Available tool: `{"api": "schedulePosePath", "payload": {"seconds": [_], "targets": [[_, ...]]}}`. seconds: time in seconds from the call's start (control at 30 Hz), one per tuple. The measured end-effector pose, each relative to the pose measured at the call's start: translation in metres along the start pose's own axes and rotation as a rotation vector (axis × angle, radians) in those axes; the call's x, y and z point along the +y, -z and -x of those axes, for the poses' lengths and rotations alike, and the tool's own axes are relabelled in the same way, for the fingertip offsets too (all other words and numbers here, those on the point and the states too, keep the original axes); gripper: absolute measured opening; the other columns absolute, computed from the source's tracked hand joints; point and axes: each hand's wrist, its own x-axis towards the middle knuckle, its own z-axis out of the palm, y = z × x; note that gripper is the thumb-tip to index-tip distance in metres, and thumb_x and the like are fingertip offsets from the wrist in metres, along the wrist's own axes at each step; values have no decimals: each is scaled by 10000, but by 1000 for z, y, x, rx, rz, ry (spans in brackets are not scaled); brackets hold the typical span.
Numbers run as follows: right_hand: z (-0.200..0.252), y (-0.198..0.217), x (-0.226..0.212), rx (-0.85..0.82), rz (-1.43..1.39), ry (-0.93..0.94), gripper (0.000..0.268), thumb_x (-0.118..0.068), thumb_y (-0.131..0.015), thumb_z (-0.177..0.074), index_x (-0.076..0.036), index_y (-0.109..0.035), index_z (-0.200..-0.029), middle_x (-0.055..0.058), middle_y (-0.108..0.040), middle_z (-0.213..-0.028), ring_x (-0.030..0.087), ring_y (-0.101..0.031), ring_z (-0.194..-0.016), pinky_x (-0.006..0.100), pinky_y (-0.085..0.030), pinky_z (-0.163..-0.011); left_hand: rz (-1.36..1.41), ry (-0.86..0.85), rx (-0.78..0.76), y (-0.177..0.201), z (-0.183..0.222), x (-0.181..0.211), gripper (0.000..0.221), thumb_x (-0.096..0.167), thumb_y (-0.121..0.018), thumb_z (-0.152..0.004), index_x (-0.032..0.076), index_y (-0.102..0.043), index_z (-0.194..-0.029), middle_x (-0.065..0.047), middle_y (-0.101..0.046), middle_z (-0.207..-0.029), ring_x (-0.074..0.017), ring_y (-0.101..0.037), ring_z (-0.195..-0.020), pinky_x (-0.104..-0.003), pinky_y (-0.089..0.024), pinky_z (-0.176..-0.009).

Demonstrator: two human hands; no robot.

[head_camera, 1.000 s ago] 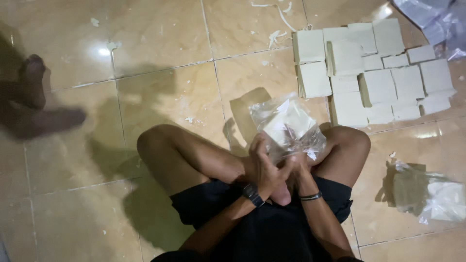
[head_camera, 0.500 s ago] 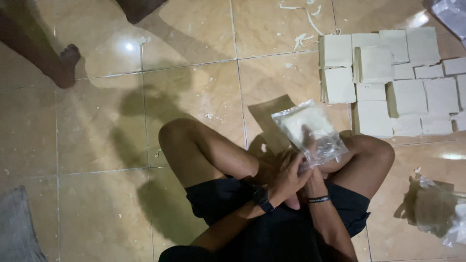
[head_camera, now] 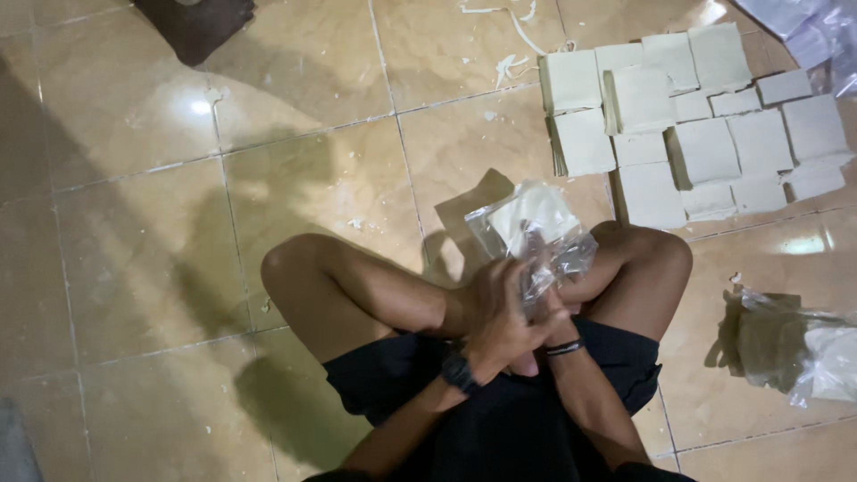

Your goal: The person places individual blocks of tofu into small plastic bags and seals them by hand.

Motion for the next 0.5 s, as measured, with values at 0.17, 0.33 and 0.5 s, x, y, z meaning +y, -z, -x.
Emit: {"api": "schedulePosePath", "payload": {"seconds": [0.17,0.33,0.5], "targets": [[-130,34,105,165,656,298,1078,-443,-860,-651,-127,-389,-1568,141,-336,-1642,251,-266,-1537,440,-86,-1283,-491,-378,-272,-59,-55,13,738,397,-871,-786,52,-556,-1358,-172,-549,-1474,-416,-310,-1540,-632,-175,-1291],[-177,45,136,413,1393,594,1324,-535,-997,-434,-195,-375,-1552,100,-414,-1537,165,-413,-1367,345,-220,-1208,-905,-380,-647,-80,-103,2,181,315,-656,-914,245,-657,-1081,70,-658,-1079,-236,-541,-1236,-687,-111,-1261],[-192,46,156,844,1814,648,1085,-617,-887,-587,-183,-371,-1438,70,-545,-1209,172,-596,-1042,335,-425,-973,-368,-318,-632,-104,-97,-13,629,331,-987,-447,108,-674,-945,-90,-713,-846,-270,-630,-947,-557,-321,-1097]]}}
